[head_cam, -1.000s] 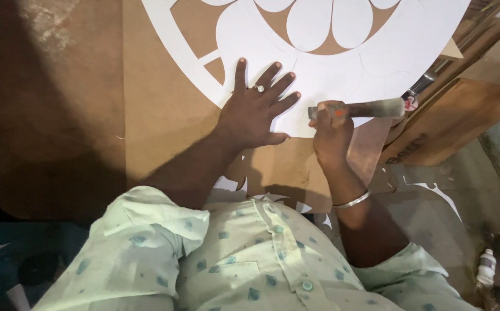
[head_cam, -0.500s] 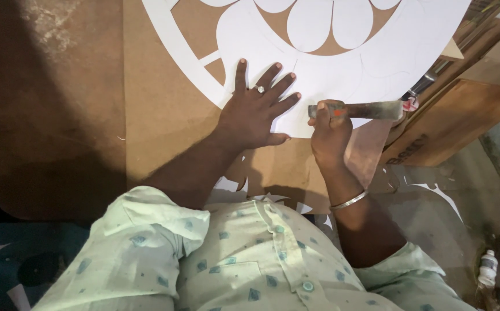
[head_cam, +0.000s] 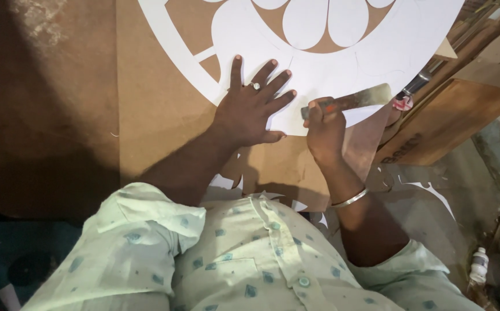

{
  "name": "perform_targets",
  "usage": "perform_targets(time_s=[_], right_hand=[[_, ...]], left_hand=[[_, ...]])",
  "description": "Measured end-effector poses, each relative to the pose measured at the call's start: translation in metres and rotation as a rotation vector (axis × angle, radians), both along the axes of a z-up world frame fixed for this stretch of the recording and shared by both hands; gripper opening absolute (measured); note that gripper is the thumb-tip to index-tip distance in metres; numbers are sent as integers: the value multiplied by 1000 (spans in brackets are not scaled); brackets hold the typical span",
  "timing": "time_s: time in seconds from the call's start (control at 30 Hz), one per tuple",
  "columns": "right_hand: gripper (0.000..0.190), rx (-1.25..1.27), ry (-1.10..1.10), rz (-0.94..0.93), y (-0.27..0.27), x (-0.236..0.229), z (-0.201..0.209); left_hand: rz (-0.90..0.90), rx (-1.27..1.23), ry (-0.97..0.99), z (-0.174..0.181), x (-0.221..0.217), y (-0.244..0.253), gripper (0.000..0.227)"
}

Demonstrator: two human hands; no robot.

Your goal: Scraping and finishing the edges of a decorative circular wooden panel.

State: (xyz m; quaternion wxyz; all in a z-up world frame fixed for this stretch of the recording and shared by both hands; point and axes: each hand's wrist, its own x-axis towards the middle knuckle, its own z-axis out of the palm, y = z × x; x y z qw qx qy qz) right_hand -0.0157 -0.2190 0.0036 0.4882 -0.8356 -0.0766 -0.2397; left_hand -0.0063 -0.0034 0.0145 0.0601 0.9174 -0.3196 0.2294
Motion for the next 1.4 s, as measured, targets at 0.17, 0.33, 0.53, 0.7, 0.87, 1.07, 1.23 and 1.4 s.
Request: perform_targets(time_s=[0.17,0.33,0.53,0.7,0.87,1.07,1.23,1.4], right_hand=[[18,-101,-30,19,-1,-6,-2],[19,-94,15,-3,2,-12,-4],[19,-107,13,-10,1,-13,-8],[19,-147,2,21,-3,-15,-10],[18,-175,0,19,-4,-14,-14],[16,-277,-125,7,-8,-20,-16],[14,-46,-251,8,-26,-9,-57],[15,30,-180,-34,-27,-10,-57]], left_hand=[[4,11,14,2,0,0,94],[-4,-10,7,-1,1,0,95],[-7,-16,2,-2,0,0,95],[-16,-29,-20,-4,2,0,96],[-22,-33,-4,-1,-1,2,95],[-80,-82,9,7,-4,5,92],[-96,-107,-23,7,-5,2,87],[-52,-59,39,19,-20,-10,80]])
